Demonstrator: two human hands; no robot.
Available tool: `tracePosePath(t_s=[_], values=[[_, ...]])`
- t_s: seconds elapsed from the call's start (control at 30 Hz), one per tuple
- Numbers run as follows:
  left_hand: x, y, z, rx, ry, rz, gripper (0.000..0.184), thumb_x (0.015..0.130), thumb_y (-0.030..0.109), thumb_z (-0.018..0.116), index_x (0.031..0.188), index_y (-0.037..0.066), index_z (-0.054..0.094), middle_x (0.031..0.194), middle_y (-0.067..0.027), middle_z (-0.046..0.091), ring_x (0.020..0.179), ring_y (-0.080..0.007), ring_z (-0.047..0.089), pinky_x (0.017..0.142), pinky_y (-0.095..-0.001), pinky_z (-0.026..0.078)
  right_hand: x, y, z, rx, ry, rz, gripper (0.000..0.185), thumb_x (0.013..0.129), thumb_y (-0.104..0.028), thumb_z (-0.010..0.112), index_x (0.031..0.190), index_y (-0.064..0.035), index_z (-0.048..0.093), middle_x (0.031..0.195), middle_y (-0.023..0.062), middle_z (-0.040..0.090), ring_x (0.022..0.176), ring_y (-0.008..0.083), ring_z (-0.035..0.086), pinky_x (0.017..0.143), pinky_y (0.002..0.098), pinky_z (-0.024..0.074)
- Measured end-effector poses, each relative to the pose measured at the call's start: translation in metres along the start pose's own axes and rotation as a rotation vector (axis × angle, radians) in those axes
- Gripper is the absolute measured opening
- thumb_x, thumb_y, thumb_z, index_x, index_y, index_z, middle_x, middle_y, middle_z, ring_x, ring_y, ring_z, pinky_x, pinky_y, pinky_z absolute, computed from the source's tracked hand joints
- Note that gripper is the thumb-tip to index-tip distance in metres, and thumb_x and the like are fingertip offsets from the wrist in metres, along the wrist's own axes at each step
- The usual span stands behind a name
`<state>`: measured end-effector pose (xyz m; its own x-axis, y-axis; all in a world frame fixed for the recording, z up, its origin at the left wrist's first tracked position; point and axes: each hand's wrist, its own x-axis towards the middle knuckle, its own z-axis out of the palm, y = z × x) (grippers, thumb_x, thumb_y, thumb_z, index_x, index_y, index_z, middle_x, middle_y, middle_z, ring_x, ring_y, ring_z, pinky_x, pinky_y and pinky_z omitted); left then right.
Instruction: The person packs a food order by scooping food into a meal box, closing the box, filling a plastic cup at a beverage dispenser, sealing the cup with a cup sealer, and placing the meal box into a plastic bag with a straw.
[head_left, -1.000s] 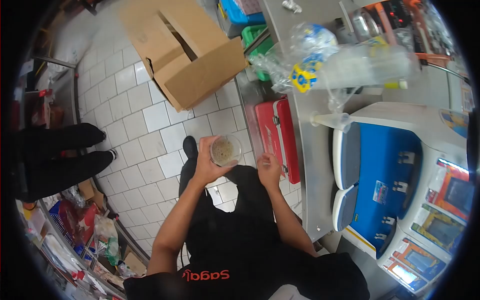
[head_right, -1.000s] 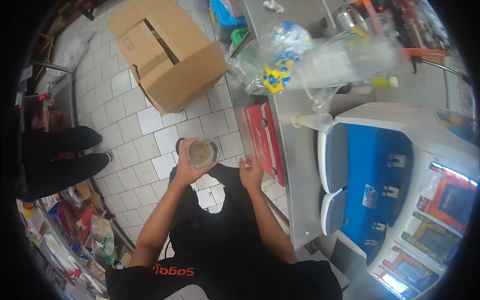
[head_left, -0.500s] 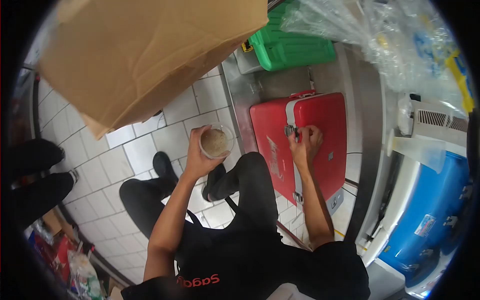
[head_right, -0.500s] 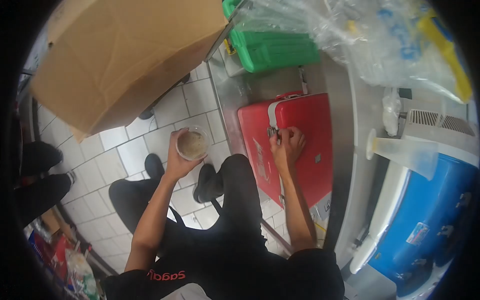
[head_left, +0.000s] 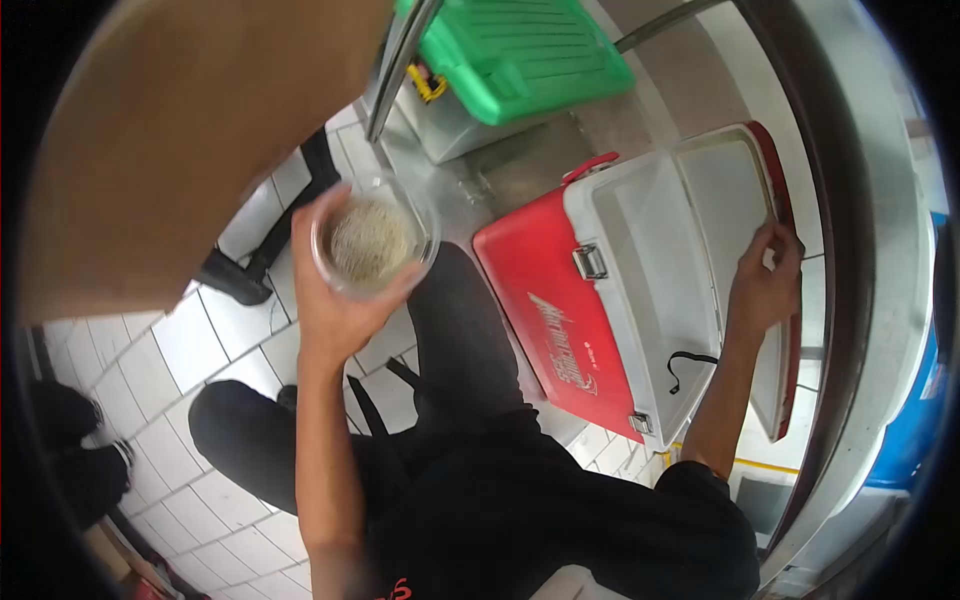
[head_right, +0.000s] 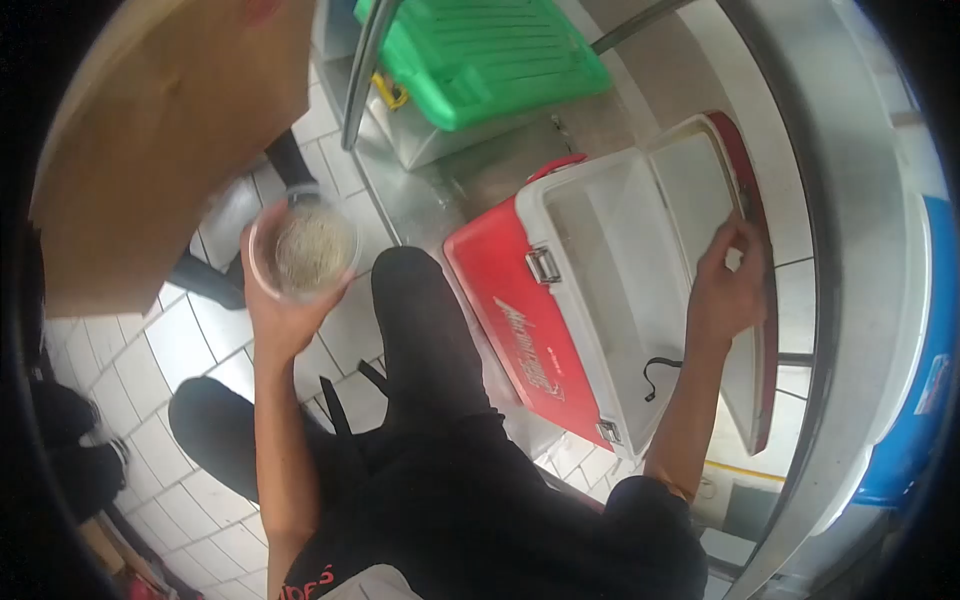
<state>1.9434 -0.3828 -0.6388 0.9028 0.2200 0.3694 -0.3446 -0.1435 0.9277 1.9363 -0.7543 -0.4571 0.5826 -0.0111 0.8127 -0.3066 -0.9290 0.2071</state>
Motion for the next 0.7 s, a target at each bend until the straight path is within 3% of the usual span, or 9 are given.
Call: tracePosePath(t_s=[0.03, 0.13, 0.23, 0.3, 0.37, 0.47, 0.6, 0.67, 0.7], values=[[0.000, 0.001, -0.002, -0.001, -0.012, 0.027, 0.085, 0.059, 0.019, 0.091, 0.130, 0.000, 0.048, 0.116, -0.0124, 0.051, 0.111, -0.0261, 0.055, 0.096, -0.0364, 0.045, 0.006, 0.004, 0.008, 0.000, 0.019, 0.041, 0.011, 0.089, -0.020, 0.069, 0.096, -0.0134, 0.066, 0.091, 0.0007, 0.072, 0.080, 0.0191, 0.071, 0.066, 0.0341, 0.0548], [0.000, 0.002, -0.001, 0.039, -0.086, -0.010, 0.085, 0.059, 0.018, 0.091, 0.130, 0.000, 0.048, 0.120, -0.0128, 0.049, 0.112, -0.0258, 0.054, 0.097, -0.0375, 0.044, 0.017, 0.039, 0.049, -0.062, 0.080, -0.413, 0.010, 0.087, -0.018, 0.068, 0.096, -0.0130, 0.066, 0.103, 0.0031, 0.070, 0.103, 0.0240, 0.066, 0.086, 0.0387, 0.0514], [0.002, -0.004, 0.008, 0.056, -0.071, -0.010, 0.086, 0.059, 0.017, 0.091, 0.131, 0.000, 0.047, 0.120, -0.0125, 0.049, 0.112, -0.0257, 0.054, 0.097, -0.0373, 0.044, 0.000, 0.069, 0.102, 0.076, -0.151, -0.636, 0.016, 0.085, -0.016, 0.068, 0.100, -0.0112, 0.066, 0.106, 0.0094, 0.068, 0.113, 0.0294, 0.061, 0.099, 0.0419, 0.0453], [0.000, -0.007, 0.017, 0.008, -0.062, -0.048, 0.087, 0.058, 0.017, 0.091, 0.131, -0.001, 0.046, 0.118, -0.0125, 0.049, 0.111, -0.0254, 0.055, 0.097, -0.0369, 0.045, -0.041, 0.101, 0.151, 0.370, -0.542, -0.500, 0.021, 0.084, -0.017, 0.069, 0.102, -0.0075, 0.065, 0.106, 0.0132, 0.067, 0.114, 0.0323, 0.060, 0.102, 0.0428, 0.0439], [0.000, -0.010, 0.020, 0.095, -0.097, 0.002, 0.087, 0.058, 0.017, 0.091, 0.130, 0.000, 0.046, 0.117, -0.0128, 0.050, 0.109, -0.0259, 0.055, 0.096, -0.0370, 0.045, -0.066, 0.117, 0.175, 0.396, -0.867, -0.405, 0.026, 0.086, -0.017, 0.069, 0.107, -0.0026, 0.065, 0.103, 0.0157, 0.067, 0.099, 0.0322, 0.065, 0.089, 0.0409, 0.0512], [-0.004, -0.010, 0.029, 0.009, -0.131, -0.035, 0.086, 0.057, 0.018, 0.091, 0.129, 0.000, 0.047, 0.116, -0.0134, 0.050, 0.109, -0.0267, 0.055, 0.096, -0.0375, 0.045, -0.107, 0.125, 0.222, 0.514, -1.114, -0.002, 0.025, 0.085, -0.018, 0.069, 0.102, 0.0000, 0.067, 0.101, 0.0169, 0.069, 0.089, 0.0275, 0.069, 0.076, 0.0372, 0.0541], [-0.006, -0.004, 0.039, 0.099, -0.162, 0.000, 0.085, 0.057, 0.018, 0.091, 0.128, 0.000, 0.048, 0.115, -0.0138, 0.051, 0.109, -0.0276, 0.055, 0.095, -0.0375, 0.045, -0.156, 0.119, 0.266, 0.550, -1.357, -0.113, 0.034, 0.085, -0.025, 0.069, 0.108, 0.0003, 0.066, 0.103, 0.0186, 0.070, 0.093, 0.0289, 0.068, 0.080, 0.0379, 0.0532], [-0.008, -0.005, 0.042, 0.082, -0.165, 0.015, 0.085, 0.056, 0.019, 0.091, 0.127, 0.000, 0.048, 0.114, -0.0141, 0.051, 0.109, -0.0278, 0.055, 0.095, -0.0375, 0.045, -0.157, 0.073, 0.244, 0.425, -1.457, -0.512, 0.042, 0.086, -0.034, 0.067, 0.108, 0.0007, 0.067, 0.103, 0.0204, 0.070, 0.096, 0.0330, 0.067, 0.085, 0.0408, 0.0513], [-0.008, -0.003, 0.044, 0.083, -0.171, 0.023, 0.085, 0.056, 0.019, 0.091, 0.127, 0.000, 0.048, 0.114, -0.0141, 0.051, 0.109, -0.0278, 0.055, 0.095, -0.0375, 0.045, -0.171, 0.069, 0.245, 0.500, -1.580, -0.376, 0.045, 0.086, -0.038, 0.066, 0.110, 0.0003, 0.067, 0.105, 0.0210, 0.069, 0.098, 0.0347, 0.066, 0.088, 0.0413, 0.0502]])
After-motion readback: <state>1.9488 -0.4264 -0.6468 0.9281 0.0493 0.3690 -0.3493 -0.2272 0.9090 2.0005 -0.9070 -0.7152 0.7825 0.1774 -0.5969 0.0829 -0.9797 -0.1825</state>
